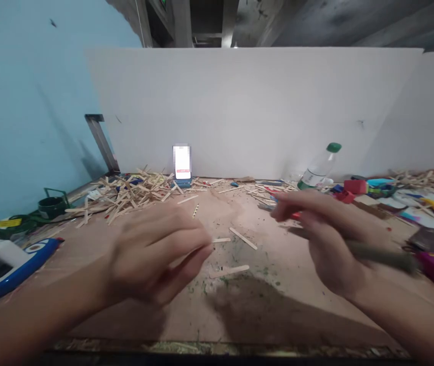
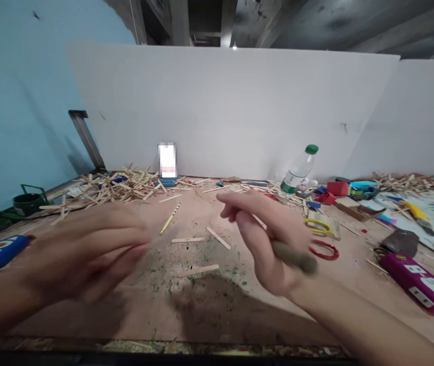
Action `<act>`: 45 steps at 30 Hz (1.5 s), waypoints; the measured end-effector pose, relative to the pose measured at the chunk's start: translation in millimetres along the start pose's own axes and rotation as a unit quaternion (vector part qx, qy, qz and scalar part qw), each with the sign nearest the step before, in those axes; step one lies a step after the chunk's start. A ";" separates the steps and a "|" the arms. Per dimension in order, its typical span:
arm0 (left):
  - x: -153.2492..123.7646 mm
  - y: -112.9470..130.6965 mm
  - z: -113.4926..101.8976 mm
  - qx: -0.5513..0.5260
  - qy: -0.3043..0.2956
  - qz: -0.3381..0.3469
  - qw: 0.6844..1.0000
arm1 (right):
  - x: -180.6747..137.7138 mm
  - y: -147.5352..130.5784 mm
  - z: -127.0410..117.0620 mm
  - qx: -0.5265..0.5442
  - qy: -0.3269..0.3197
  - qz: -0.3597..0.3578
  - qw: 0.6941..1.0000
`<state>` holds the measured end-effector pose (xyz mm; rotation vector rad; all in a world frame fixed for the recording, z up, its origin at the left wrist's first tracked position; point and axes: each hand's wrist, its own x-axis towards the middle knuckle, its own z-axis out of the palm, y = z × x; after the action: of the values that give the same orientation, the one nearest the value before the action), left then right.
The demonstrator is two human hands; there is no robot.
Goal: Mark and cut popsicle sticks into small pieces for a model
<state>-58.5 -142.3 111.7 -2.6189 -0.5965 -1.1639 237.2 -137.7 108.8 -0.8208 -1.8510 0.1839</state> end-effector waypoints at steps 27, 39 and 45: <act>-36.7 -56.7 93.9 0.047 -0.292 -0.081 0.952 | -15.9 79.1 56.1 -0.037 -0.265 0.159 0.950; -37.3 -40.7 100.1 -0.129 -0.227 -0.021 0.965 | -6.0 65.7 53.4 0.175 -0.188 0.356 0.898; -40.5 -38.4 103.1 -0.115 -0.245 0.016 0.962 | -11.4 73.5 57.3 0.226 -0.156 0.415 0.868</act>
<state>-32.1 -82.9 14.1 -3.1295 -0.5230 -0.5937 223.0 -75.5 39.9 -1.2450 -1.5155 1.3099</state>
